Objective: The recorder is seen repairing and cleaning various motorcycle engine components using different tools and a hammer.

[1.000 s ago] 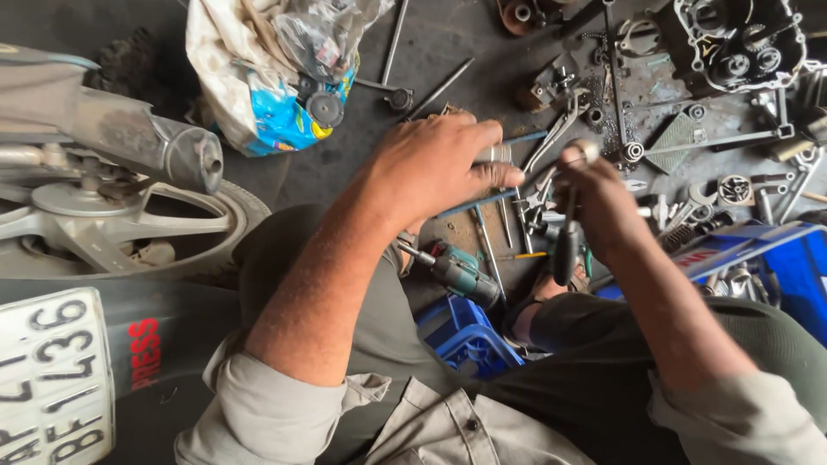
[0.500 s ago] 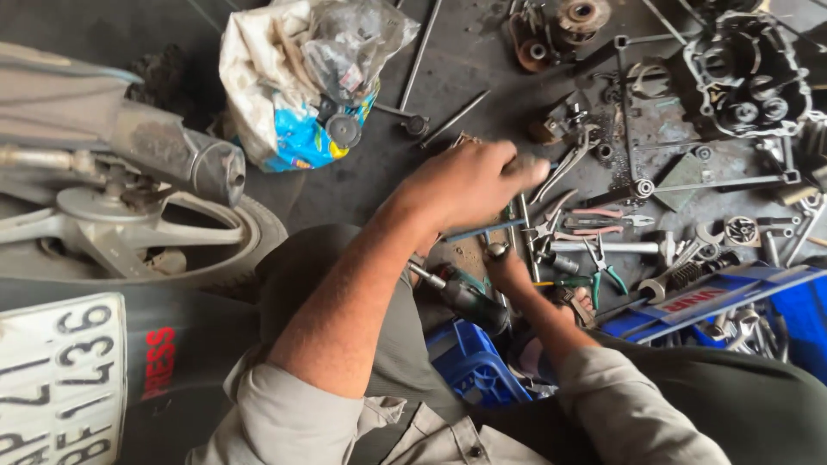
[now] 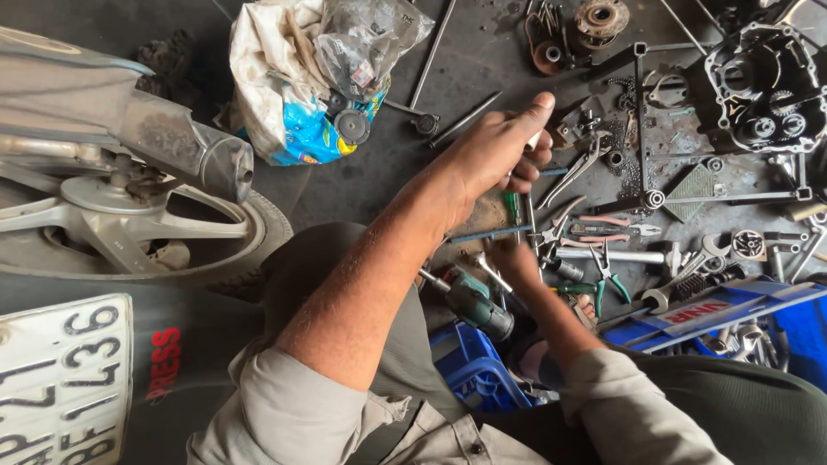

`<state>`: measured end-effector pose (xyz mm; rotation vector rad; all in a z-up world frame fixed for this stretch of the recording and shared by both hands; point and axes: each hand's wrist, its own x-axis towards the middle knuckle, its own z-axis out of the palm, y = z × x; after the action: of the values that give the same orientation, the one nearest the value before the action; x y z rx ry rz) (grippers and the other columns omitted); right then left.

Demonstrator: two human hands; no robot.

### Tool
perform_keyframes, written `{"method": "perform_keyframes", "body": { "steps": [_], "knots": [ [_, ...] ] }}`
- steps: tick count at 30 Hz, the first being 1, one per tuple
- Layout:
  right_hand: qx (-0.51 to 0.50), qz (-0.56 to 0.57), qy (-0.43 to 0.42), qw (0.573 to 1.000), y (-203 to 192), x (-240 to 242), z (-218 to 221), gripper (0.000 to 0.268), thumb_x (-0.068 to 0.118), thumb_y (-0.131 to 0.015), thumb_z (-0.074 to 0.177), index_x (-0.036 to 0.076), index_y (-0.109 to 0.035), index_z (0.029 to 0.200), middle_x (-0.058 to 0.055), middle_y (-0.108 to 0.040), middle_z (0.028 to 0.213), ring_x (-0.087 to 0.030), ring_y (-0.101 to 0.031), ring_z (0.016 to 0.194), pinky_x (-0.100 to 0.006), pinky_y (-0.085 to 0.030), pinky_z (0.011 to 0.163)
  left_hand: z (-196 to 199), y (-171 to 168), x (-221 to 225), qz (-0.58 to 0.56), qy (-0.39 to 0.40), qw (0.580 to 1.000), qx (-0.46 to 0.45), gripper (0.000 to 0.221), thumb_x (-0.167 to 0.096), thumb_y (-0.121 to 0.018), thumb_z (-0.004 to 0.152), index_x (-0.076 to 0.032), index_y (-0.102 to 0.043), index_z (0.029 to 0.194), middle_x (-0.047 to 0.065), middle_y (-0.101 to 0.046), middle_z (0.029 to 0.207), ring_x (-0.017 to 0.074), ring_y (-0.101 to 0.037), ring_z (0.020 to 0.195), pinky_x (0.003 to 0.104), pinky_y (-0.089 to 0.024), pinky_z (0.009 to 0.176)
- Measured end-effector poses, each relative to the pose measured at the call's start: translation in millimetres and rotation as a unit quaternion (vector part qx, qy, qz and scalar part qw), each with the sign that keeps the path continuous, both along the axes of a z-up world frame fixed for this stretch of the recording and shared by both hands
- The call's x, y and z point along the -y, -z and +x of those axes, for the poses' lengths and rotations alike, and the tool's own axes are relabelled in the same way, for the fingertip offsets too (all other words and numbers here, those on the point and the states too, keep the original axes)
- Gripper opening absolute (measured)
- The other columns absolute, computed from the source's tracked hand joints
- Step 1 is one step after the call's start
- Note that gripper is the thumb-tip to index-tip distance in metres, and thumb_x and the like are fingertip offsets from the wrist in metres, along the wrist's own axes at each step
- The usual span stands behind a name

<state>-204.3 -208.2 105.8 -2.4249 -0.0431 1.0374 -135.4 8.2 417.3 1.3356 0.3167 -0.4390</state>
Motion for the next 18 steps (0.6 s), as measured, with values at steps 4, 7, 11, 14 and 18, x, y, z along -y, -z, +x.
{"method": "perform_keyframes", "body": {
  "steps": [4,7,11,14,18],
  "knots": [
    [0.059,0.269,0.202,0.940,-152.2,-32.0,37.8,0.033,0.035,-0.067,0.096,0.004,-0.073,0.109,-0.010,-0.077,0.095,-0.019,-0.071,0.083,-0.033,-0.055,0.077,4.2,7.7,-0.9,0.060,-0.017,0.998,0.024,0.069,-0.067,-0.048,0.092,-0.003,-0.074,0.094,0.001,-0.071,0.079,0.0085,-0.066,0.067,0.026,-0.060,0.057],
    [0.070,0.401,0.239,0.882,-265.3,-35.3,46.2,0.042,0.039,-0.064,0.100,0.003,-0.064,0.121,-0.008,-0.073,0.106,-0.018,-0.071,0.094,-0.033,-0.058,0.084,0.4,5.9,-0.3,0.124,0.015,0.991,0.057,0.069,-0.067,-0.049,0.091,-0.003,-0.074,0.097,0.004,-0.071,0.079,0.0127,-0.068,0.068,0.030,-0.058,0.057],
    [0.074,0.496,0.171,0.848,-355.0,-19.6,36.7,0.052,0.028,-0.064,0.101,0.007,-0.046,0.145,-0.007,-0.067,0.124,-0.021,-0.070,0.108,-0.035,-0.059,0.094,-2.8,22.7,15.5,0.113,0.127,0.977,0.126,0.072,-0.070,-0.055,0.086,-0.004,-0.075,0.107,0.009,-0.079,0.092,0.0169,-0.075,0.087,0.036,-0.062,0.073],
    [0.075,0.465,0.115,0.874,-351.2,7.5,34.8,0.066,0.013,-0.071,0.091,0.006,-0.045,0.151,-0.005,-0.062,0.127,-0.017,-0.064,0.112,-0.034,-0.055,0.090,-19.5,3.7,30.6,0.153,0.240,0.949,0.136,0.067,-0.066,-0.054,0.087,-0.005,-0.080,0.097,0.013,-0.082,0.090,0.0216,-0.077,0.084,0.040,-0.059,0.074],
    [0.030,0.422,0.123,0.898,-322.8,20.5,34.3,0.049,0.004,-0.068,0.095,-0.001,-0.055,0.141,-0.009,-0.070,0.122,-0.017,-0.066,0.109,-0.033,-0.057,0.092,-23.5,14.7,35.3,0.099,0.237,0.964,0.066,0.063,-0.064,-0.052,0.093,-0.009,-0.082,0.096,0.006,-0.080,0.093,0.0166,-0.074,0.089,0.035,-0.055,0.078]
  ]
}}
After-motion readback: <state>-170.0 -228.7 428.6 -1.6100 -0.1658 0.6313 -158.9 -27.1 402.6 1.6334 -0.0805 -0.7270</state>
